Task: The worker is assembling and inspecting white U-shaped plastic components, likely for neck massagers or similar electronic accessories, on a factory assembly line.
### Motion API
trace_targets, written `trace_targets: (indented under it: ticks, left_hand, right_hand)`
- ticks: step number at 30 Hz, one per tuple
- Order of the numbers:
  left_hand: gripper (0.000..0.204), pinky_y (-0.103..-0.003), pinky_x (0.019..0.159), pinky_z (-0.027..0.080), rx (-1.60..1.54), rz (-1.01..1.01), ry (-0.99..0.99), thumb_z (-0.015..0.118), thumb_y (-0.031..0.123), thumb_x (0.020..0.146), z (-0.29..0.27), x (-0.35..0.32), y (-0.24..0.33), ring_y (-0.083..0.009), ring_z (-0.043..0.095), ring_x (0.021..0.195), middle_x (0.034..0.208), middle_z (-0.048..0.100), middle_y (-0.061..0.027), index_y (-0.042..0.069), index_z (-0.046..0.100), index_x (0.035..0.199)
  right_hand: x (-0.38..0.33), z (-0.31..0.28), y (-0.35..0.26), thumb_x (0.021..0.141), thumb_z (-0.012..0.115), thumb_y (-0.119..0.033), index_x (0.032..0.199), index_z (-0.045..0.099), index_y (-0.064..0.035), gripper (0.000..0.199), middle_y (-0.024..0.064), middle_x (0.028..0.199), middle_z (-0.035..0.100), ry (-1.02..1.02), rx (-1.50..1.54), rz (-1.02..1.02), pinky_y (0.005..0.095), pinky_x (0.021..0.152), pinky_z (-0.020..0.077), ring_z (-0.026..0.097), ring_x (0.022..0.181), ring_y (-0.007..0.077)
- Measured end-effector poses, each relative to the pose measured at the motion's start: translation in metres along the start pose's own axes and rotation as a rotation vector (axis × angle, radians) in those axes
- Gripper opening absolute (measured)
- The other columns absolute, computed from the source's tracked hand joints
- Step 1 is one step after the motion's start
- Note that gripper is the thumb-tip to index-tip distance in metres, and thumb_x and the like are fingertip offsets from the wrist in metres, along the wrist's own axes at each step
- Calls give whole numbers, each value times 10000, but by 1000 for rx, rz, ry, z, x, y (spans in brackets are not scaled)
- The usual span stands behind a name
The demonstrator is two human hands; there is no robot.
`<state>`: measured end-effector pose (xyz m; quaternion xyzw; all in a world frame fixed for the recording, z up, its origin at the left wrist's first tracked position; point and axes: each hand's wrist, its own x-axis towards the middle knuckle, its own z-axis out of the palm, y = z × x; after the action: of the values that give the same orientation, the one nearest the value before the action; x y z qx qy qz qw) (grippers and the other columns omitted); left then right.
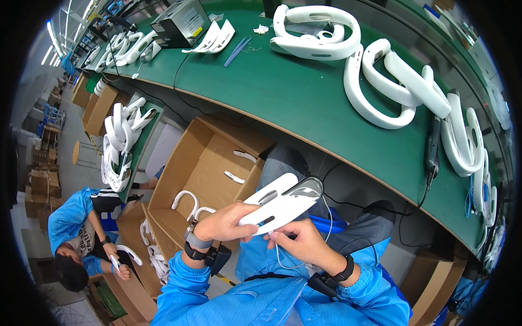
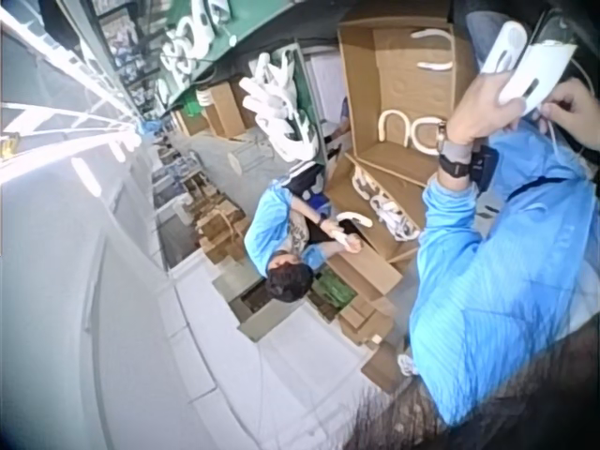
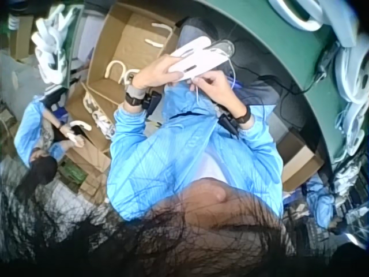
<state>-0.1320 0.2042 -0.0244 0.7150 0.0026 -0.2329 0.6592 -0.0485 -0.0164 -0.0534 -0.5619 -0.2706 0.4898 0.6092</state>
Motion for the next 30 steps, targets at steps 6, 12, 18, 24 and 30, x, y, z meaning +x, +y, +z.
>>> trace_targets:
  ticks: [6,12,18,24,30]
  left_hand:
    - [216,-281,538,498,0,14,-6,556,142,869,2,0,-1,-137,618,587,667,622,-60,-8,569,1023]
    - [194,-271,515,478,-38,-1,27,549,152,876,6,2,1,-123,592,552,654,604,-55,-3,585,988]
    - [174,-271,508,478,-42,-16,46,554,142,877,7,2,3,-123,591,547,650,602,-55,-7,588,959]
    - [192,-272,529,498,-10,-39,24,565,162,890,6,3,0,-131,615,574,652,620,-56,-4,575,987]
    - [199,-265,520,478,-3,-22,26,564,165,895,8,3,-3,-125,603,568,654,615,-45,-4,575,1000]
  right_hand:
    - [-2,-1,1,915,583,-51,958,697,35,150,82,808,715,11,-3,-11,248,706,524,680,762,125]
    - [-2,-2,2,913,582,-49,958,697,32,148,83,812,715,11,-11,-11,249,701,526,681,767,125]
    - [-2,-1,1,912,585,-49,958,696,34,146,79,805,713,19,8,-9,250,700,526,680,762,122]
    - [-3,-2,2,907,586,-48,945,696,31,141,70,765,706,10,-5,21,248,677,523,674,713,117]
    - [-4,-3,-7,899,594,-58,925,698,27,136,53,699,695,10,-83,55,244,648,519,667,660,110]
